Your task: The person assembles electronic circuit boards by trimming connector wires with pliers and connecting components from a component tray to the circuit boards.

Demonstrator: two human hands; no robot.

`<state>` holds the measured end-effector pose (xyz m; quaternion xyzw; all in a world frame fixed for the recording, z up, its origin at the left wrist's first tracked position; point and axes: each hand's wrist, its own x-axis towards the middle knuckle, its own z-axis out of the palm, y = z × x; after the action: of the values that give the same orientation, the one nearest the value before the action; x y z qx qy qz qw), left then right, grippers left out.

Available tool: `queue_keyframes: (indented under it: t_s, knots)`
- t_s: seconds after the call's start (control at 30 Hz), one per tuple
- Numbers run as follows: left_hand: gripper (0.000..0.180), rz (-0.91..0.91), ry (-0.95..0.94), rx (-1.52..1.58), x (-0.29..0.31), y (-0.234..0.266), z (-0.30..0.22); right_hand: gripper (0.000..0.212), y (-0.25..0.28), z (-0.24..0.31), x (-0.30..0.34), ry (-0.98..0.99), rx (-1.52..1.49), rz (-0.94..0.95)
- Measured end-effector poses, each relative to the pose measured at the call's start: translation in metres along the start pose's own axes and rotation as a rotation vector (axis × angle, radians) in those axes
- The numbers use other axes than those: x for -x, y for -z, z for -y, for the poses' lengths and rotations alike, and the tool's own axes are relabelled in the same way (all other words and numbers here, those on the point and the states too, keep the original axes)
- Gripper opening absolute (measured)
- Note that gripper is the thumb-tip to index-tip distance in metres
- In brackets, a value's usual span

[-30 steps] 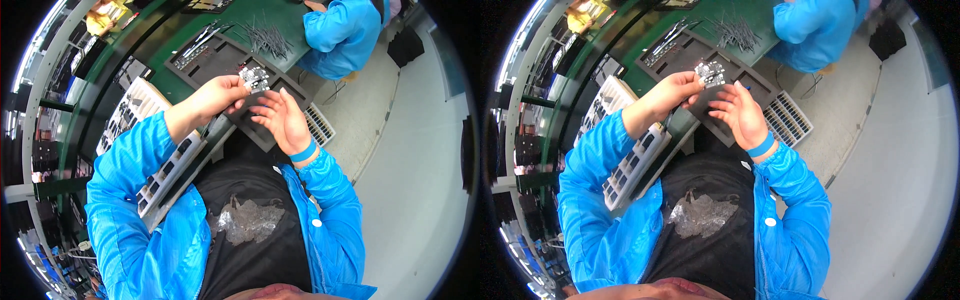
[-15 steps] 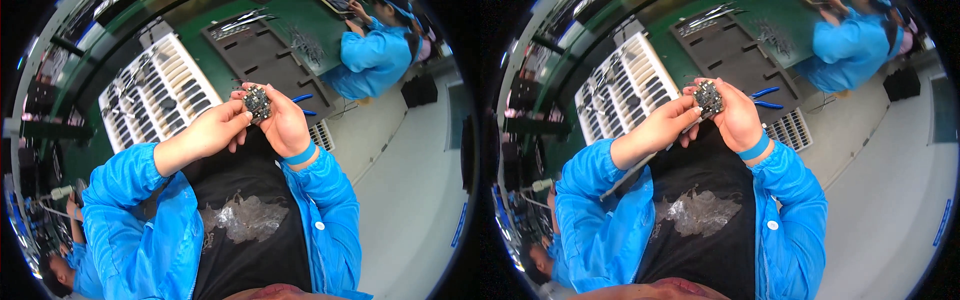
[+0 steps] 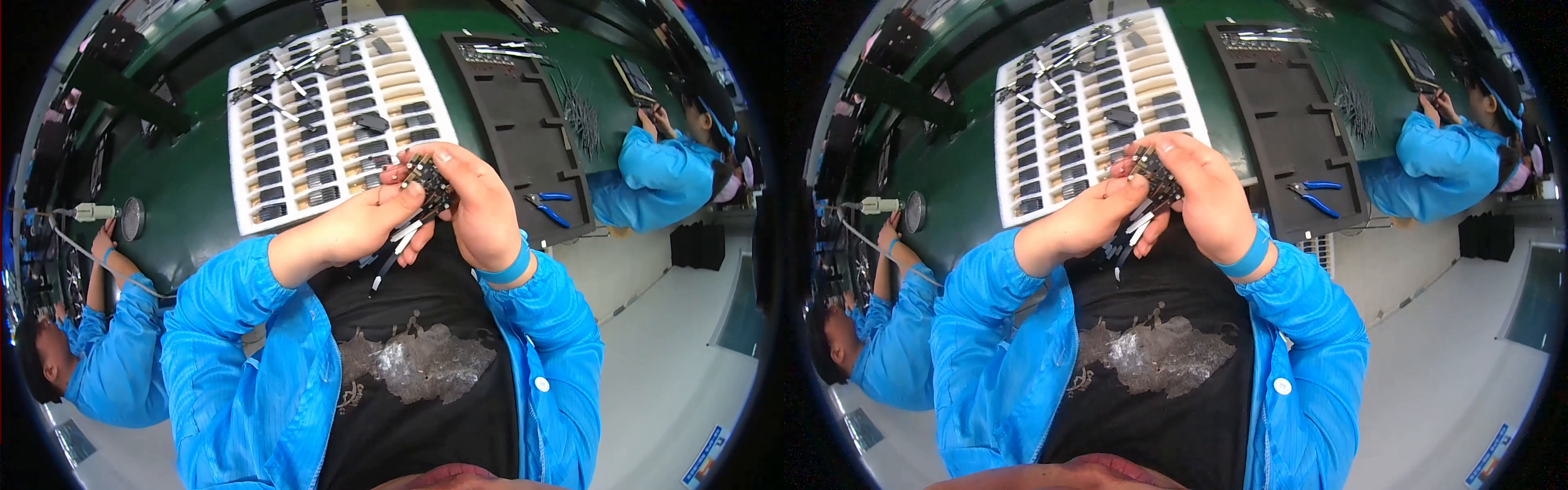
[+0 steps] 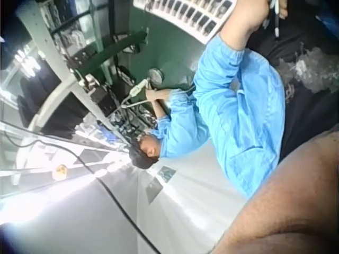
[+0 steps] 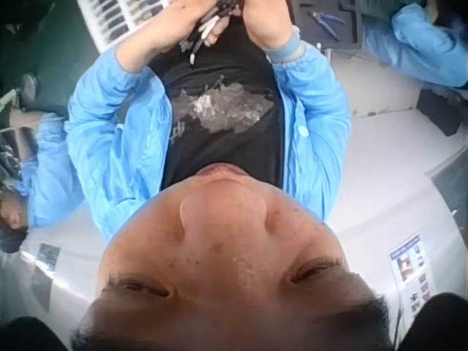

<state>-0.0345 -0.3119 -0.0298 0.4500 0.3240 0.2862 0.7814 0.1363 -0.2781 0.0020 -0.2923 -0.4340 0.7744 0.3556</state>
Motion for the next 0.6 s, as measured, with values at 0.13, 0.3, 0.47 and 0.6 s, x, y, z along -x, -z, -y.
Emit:
queue_keyframes:
  t_s: [0.13, 0.3, 0.47, 0.6]
  knots:
    - [0.064, -0.024, -0.137, 0.020, 0.022, 0.009, 0.006, 0.036, -0.024, -0.003, -0.011, -0.027, 0.036, 0.053]
    - [0.065, -0.133, -0.177, 0.082, 0.040, 0.025, 0.011, 0.028, -0.052, -0.007, -0.025, -0.048, 0.134, 0.100]
    - [0.048, -0.256, -0.227, 0.035, 0.055, 0.044, 0.005, 0.027, -0.064, -0.014, -0.046, -0.007, 0.270, 0.208]
    - [0.042, -0.305, -0.289, 0.157, 0.064, 0.051, -0.005, 0.026, -0.064, -0.016, -0.061, 0.056, 0.178, 0.196]
